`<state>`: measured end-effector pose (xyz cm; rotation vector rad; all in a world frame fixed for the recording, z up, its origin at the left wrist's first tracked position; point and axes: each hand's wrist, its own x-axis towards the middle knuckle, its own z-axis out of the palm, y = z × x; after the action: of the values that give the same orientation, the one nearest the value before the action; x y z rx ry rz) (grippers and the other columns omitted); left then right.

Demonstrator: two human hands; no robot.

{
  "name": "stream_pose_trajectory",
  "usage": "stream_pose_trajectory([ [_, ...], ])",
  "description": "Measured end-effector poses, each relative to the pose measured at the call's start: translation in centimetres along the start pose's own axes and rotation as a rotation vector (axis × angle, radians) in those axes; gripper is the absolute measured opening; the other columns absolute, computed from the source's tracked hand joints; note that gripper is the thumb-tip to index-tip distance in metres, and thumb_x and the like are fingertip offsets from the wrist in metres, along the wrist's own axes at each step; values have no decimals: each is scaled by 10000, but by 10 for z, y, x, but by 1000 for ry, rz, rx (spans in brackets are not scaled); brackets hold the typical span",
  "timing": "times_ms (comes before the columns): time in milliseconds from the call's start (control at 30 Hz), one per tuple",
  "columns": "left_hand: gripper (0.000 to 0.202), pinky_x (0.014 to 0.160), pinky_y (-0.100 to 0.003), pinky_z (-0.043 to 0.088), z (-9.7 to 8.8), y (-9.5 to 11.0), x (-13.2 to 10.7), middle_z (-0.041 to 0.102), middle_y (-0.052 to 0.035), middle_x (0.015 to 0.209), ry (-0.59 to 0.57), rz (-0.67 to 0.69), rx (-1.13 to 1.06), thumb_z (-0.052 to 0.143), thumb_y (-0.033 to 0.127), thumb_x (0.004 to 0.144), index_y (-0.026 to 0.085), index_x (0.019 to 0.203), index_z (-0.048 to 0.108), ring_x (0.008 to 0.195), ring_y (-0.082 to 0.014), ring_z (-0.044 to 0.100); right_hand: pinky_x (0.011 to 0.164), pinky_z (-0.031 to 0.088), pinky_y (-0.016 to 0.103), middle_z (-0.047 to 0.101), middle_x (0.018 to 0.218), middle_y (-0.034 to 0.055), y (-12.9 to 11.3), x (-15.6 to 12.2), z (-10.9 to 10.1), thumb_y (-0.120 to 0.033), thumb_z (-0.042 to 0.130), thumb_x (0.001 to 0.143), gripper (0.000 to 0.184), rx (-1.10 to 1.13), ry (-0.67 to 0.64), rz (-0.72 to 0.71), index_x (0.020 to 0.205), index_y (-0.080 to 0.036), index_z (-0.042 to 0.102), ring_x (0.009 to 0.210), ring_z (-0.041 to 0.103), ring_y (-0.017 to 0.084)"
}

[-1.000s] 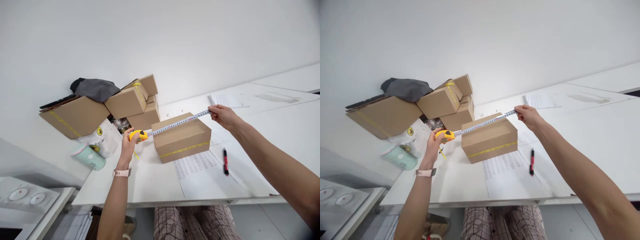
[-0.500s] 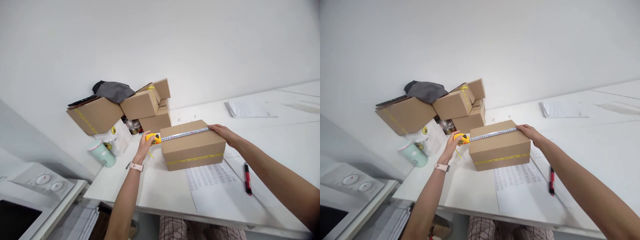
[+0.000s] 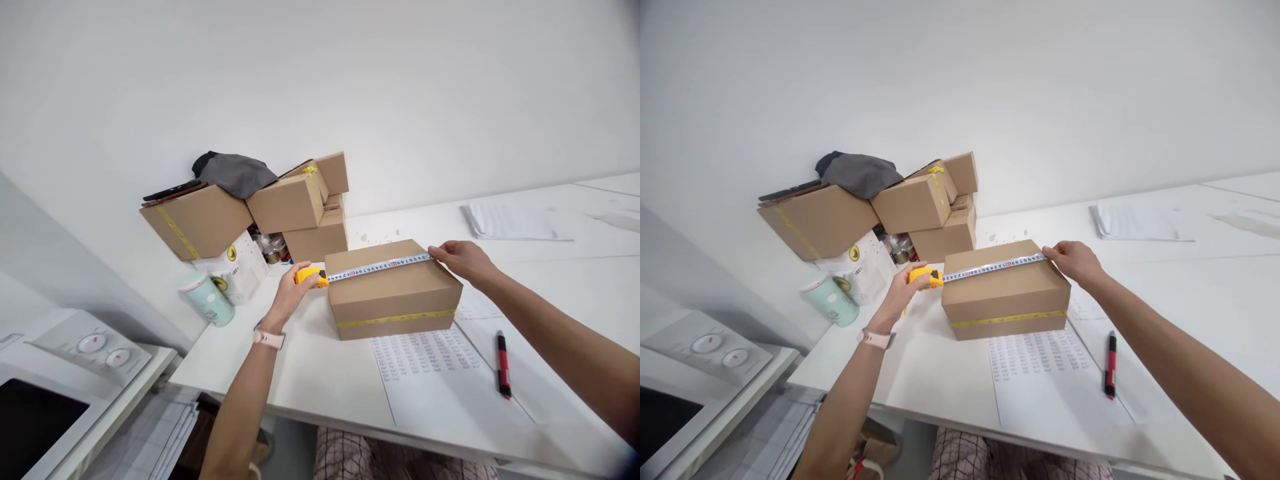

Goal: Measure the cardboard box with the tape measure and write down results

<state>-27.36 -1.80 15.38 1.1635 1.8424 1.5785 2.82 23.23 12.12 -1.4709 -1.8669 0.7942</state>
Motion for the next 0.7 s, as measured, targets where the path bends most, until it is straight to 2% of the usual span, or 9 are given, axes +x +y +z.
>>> stream_pose_trajectory([
  [67, 646, 857, -348, 526, 2, 10, -32, 741, -96, 1092, -79, -21, -24, 835, 456, 708, 177, 1260, 649, 973, -248, 696, 681, 440, 360, 683, 775, 59, -9, 2, -6, -527, 609, 846, 327, 126, 44, -60, 732, -225, 663, 761, 593, 230],
  [133, 739, 779, -327, 531, 15, 11, -74, 751, -90, 1058, -286, -130, -125, 863, 476, 704, 202, 1343, 611, 897, -228, 699, 718, 444, 352, 682, 827, 53, -23, 3, -7, -544, 587, 864, 341, 231, 59, -150, 773, -224, 663, 807, 582, 223],
  [200, 794, 757, -327, 536, 42, 2, -117, 739, -116, 1104, -534, -331, -327, 893, 505, 667, 194, 1341, 612, 887, -227, 698, 757, 447, 349, 693, 867, 54, -39, 6, -1, -555, 577, 876, 354, 247, -33, -267, 788, -222, 661, 843, 588, 224],
  [300, 782, 811, -346, 522, 96, -15, -163, 730, -71, 981, -702, -639, -603, 985, 362, 484, 188, 1175, 664, 841, -213, 695, 780, 448, 339, 709, 888, 57, -65, 16, 22, -540, 592, 880, 341, 127, -269, -430, 789, -220, 665, 844, 602, 224],
  [333, 780, 810, -348, 509, 112, -18, -171, 723, -54, 955, -728, -668, -649, 991, 304, 466, 203, 1163, 654, 823, -207, 690, 771, 447, 336, 705, 866, 57, -72, 22, 31, -534, 605, 874, 335, 82, -317, -455, 772, -219, 658, 825, 599, 223],
  [400, 771, 832, -361, 491, 138, -14, -176, 702, -45, 957, -719, -667, -764, 989, 254, 436, 206, 1121, 638, 841, -214, 683, 744, 441, 331, 683, 800, 52, -80, 35, 50, -518, 622, 862, 330, 29, -344, -461, 726, -218, 625, 781, 586, 218],
  [467, 760, 856, -361, 475, 150, -1, -172, 686, -54, 961, -664, -636, -864, 980, 285, 430, 195, 1100, 632, 902, -238, 678, 722, 435, 331, 651, 728, 44, -81, 49, 66, -519, 618, 857, 352, 14, -340, -441, 678, -217, 588, 738, 571, 212],
  [600, 759, 827, -346, 462, 152, 22, -162, 700, -67, 905, -599, -601, -930, 954, 430, 452, 185, 1078, 601, 902, -248, 686, 700, 431, 328, 618, 647, 32, -70, 65, 83, -564, 660, 799, 395, 2, -359, -428, 624, -219, 577, 709, 567, 212],
  [700, 753, 784, -334, 465, 155, 21, -162, 717, -73, 863, -601, -611, -927, 956, 459, 443, 195, 1020, 550, 783, -215, 693, 684, 430, 322, 614, 639, 23, -62, 68, 87, -587, 679, 760, 400, 23, -382, -441, 627, -219, 596, 702, 561, 206],
])
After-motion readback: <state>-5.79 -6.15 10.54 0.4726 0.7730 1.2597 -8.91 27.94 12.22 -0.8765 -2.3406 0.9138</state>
